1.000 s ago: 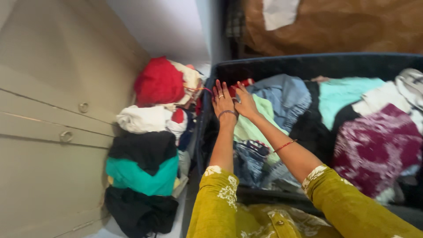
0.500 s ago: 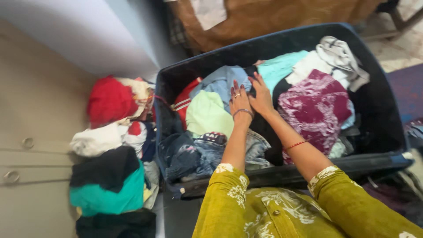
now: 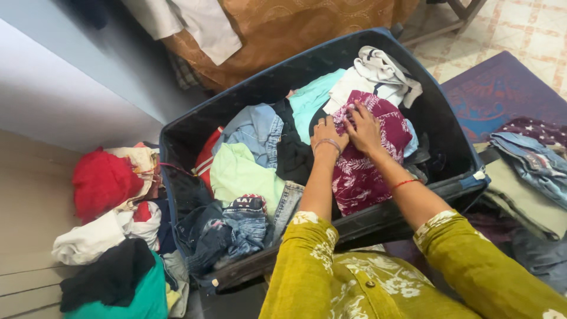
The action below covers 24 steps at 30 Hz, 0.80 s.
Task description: The person unpacks clothes from a suitcase by hand, removing garments one at a time and stacking them onto a pile.
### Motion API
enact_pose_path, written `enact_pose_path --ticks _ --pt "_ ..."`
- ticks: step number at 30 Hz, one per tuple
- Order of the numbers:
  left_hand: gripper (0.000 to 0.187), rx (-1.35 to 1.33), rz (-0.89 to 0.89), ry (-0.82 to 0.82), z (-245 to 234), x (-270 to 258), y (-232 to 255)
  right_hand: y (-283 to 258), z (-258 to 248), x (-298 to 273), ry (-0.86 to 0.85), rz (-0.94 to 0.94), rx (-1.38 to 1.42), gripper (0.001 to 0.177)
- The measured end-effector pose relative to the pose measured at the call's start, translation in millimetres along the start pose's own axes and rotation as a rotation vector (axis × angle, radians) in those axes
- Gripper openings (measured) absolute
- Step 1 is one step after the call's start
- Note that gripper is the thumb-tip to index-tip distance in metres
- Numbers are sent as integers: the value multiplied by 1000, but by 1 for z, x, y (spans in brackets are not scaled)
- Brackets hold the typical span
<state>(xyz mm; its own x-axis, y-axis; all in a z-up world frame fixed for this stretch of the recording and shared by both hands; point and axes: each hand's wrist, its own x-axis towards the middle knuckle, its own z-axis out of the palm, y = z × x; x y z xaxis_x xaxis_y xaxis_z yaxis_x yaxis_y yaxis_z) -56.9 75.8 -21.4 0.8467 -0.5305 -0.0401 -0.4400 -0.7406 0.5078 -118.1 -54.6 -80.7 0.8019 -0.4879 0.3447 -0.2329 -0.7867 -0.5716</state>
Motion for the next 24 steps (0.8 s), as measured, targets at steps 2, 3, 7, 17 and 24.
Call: enact_pose_path --ticks 2,3,7,17,24 --pt "68 8 10 38 -10 -7 5 -3 2 2 -34 34 -22 53" --pt "69 16 23 71 -14 -12 7 -4 0 2 -38 28 -18 53" --pt "87 128 46 -17 -27 -22 10 -11 -14 6 -45 -175 -33 41" --pt "49 228 81 61 -6 -42 20 3 -4 -1 190 -362 -64 26" --pt "36 19 -25 31 5 -33 3 9 8 4 263 -347 21 37"
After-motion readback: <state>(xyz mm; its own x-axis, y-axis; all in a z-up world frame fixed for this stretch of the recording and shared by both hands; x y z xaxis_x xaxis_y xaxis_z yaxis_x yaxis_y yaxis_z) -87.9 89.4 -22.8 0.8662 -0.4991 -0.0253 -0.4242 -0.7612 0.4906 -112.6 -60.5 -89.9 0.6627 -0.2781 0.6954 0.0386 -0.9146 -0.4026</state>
